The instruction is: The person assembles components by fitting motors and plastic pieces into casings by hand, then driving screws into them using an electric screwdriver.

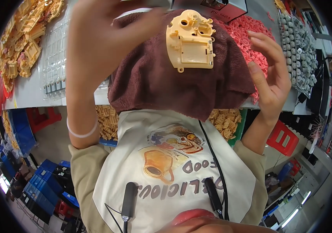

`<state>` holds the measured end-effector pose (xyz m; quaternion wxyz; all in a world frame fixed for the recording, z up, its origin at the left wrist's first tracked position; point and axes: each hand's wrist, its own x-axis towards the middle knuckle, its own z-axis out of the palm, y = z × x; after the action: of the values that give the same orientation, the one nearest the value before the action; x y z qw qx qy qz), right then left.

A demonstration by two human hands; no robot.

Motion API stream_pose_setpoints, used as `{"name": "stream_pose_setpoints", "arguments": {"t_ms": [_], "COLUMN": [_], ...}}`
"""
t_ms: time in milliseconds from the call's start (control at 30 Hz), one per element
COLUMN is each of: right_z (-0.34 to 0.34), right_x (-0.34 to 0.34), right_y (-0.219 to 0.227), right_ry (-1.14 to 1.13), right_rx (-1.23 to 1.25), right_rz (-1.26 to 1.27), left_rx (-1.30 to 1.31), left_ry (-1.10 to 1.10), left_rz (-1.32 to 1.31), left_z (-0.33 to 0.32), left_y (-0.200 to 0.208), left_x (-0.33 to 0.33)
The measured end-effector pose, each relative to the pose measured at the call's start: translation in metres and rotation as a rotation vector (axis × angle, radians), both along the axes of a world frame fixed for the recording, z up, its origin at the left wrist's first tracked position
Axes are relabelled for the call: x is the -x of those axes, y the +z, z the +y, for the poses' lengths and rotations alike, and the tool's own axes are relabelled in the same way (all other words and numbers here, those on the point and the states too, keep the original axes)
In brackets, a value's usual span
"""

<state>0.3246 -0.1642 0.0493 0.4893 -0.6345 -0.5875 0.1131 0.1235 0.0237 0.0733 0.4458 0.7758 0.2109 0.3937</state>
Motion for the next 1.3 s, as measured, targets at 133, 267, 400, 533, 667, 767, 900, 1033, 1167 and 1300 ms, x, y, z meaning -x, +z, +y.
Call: {"name": "stream_pose_setpoints", "arguments": {"t_ms": [133,267,400,533,667,767,900,1033,1167,1300], "right_z": [-0.008,-0.025,-0.039,-0.041,-0.040,-0.037,-0.025,-0.013,-0.006,-0.006], "right_x": [0.002,-0.008,-0.016,-0.025,-0.041,-0.051,-0.061,-0.084,-0.101,-0.106], "right_y": [0.000,-0.007,-0.012,-0.013,-0.016,-0.020,-0.019,-0.015,-0.016,-0.021], "right_ry": [-0.002,-0.046,-0.108,-0.118,-0.113,-0.142,-0.177,-0.223,-0.203,-0.175], "right_rx": [0.016,0.019,0.030,0.006,0.016,0.047,0.122,0.241,0.332,0.401], "right_rz": [-0.043,-0.014,0.092,0.154,0.126,0.065,-0.045,-0.220,-0.495,-0.506], "left_rx": [-0.184,-0.146,-0.320,-0.464,-0.850,-0.915,-0.906,-0.616,-0.517,-0.403], "left_ry": [-0.359,-0.435,-0.379,-0.223,-0.194,-0.182,-0.179,-0.231,-0.206,-0.216], "left_rz": [0.312,0.428,0.523,0.408,0.360,0.363,0.325,0.401,0.490,0.486], "left_z": [0.009,0.007,-0.009,-0.005,-0.005,-0.011,-0.011,-0.008,-0.015,-0.023], "left_y": [0.012,0.003,0.005,-0.015,-0.016,-0.015,-0.029,-0.021,-0.033,-0.046], "left_x": [-0.026,-0.034,-0.037,-0.039,-0.040,-0.039,-0.034,-0.030,-0.020,-0.017]}}
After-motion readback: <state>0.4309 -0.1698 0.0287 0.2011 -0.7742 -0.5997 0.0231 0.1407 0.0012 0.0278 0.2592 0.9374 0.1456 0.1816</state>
